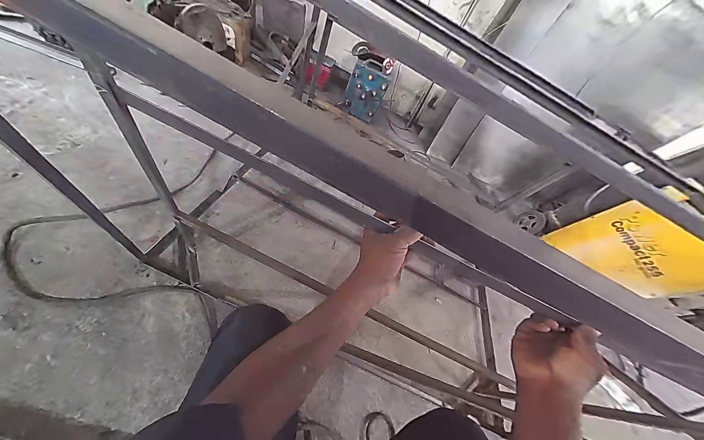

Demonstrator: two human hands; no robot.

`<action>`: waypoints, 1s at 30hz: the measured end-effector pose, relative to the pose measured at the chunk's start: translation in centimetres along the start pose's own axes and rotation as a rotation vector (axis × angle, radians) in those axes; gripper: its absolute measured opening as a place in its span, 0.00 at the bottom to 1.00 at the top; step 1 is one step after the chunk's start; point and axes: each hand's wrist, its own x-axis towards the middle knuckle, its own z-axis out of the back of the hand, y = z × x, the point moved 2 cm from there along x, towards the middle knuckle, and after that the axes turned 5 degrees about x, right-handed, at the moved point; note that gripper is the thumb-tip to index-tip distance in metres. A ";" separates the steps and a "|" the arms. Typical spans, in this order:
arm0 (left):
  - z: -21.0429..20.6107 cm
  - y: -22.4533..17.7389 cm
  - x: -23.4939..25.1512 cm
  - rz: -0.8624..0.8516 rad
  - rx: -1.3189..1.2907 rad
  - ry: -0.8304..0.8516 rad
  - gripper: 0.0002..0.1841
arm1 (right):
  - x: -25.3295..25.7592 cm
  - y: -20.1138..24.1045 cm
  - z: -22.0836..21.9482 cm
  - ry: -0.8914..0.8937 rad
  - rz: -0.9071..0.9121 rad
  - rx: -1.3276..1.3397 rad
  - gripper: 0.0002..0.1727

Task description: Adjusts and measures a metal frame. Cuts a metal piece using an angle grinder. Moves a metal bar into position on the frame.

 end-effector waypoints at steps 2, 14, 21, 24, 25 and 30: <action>0.1 0.1 0.1 -0.007 0.000 0.030 0.15 | 0.0 0.0 0.0 0.008 0.001 0.013 0.26; -0.2 0.1 -0.5 -0.043 0.106 -0.062 0.16 | -0.7 0.1 -0.3 -0.070 0.003 -0.148 0.25; 0.2 1.7 0.5 -0.150 0.074 0.083 0.07 | 0.8 0.2 1.7 -0.066 0.050 -0.133 0.16; 0.9 2.7 1.3 -0.149 0.011 0.180 0.11 | 1.1 -0.1 1.5 -0.037 0.019 -0.065 0.18; 0.5 2.9 1.1 -0.120 -0.008 0.216 0.13 | 1.0 0.1 1.4 -0.047 0.014 -0.067 0.18; -1.0 2.5 0.4 -0.026 -0.147 0.194 0.10 | 1.2 0.5 1.6 -0.024 -0.018 -0.030 0.19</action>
